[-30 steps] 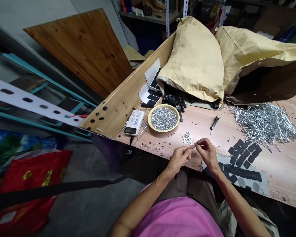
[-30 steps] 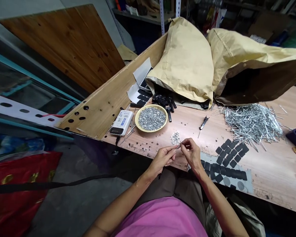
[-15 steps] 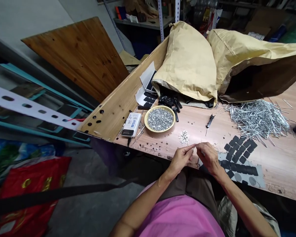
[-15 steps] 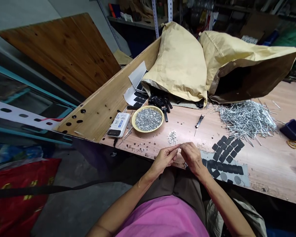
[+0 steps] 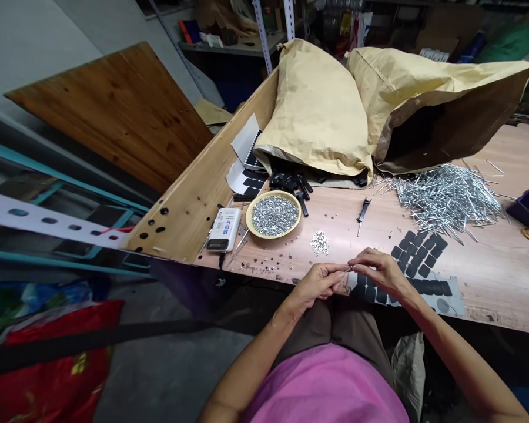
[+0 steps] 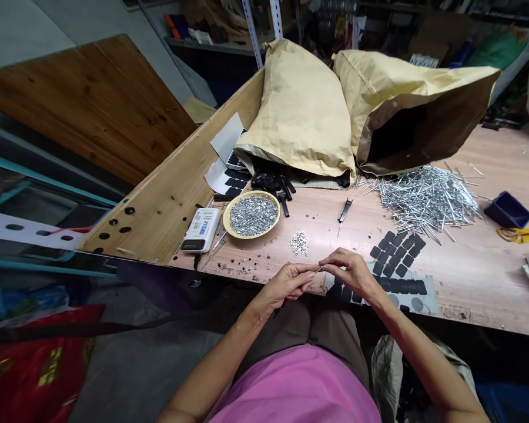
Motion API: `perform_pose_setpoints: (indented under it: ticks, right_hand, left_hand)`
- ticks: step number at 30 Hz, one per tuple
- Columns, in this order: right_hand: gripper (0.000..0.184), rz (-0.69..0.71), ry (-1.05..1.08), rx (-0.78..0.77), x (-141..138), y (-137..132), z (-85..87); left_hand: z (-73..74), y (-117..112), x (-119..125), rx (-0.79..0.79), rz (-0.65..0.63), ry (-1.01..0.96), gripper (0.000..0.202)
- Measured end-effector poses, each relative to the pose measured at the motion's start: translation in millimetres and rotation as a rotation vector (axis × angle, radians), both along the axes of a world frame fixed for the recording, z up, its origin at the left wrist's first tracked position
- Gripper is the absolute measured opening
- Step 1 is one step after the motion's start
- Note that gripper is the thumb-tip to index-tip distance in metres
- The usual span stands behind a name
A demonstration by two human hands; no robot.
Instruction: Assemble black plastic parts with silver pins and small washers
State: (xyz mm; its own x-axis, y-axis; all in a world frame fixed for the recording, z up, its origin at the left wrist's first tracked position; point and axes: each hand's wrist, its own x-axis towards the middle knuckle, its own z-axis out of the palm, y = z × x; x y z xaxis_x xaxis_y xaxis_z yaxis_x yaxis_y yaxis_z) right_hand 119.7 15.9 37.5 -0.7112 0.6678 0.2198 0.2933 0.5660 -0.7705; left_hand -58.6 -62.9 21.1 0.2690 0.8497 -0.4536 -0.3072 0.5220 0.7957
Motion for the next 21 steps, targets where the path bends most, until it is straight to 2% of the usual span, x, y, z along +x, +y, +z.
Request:
perform_pose_setpoints:
  ticks: [4,8,13,16,21]
  right_hand:
    - [0.034,-0.015,0.017,0.008,2.3,-2.3,2.2]
    - [0.033,-0.039,0.004,0.045,2.6,-6.7,2.8]
    - [0.034,-0.118,0.012,0.084,2.8,-11.9,-3.1]
    - [0.033,-0.130,0.004,0.094,4.0,-13.2,-6.3]
    - [0.031,-0.093,-0.028,0.146,7.0,-13.3,-7.4]
  left_hand:
    - [2.0,0.6,2.2,-0.012,-0.017,-0.046,0.067]
    - [1.1,0.6,6.9,0.005,-0.005,-0.034,0.059]
    - [3.7,-1.7,15.3,0.314,0.176,0.293,0.037]
    - [3.1,-2.3,17.2,0.409,0.201,0.423,0.031]
    - [-2.3,-1.2,16.9,0.351,0.115,0.302,0.037]
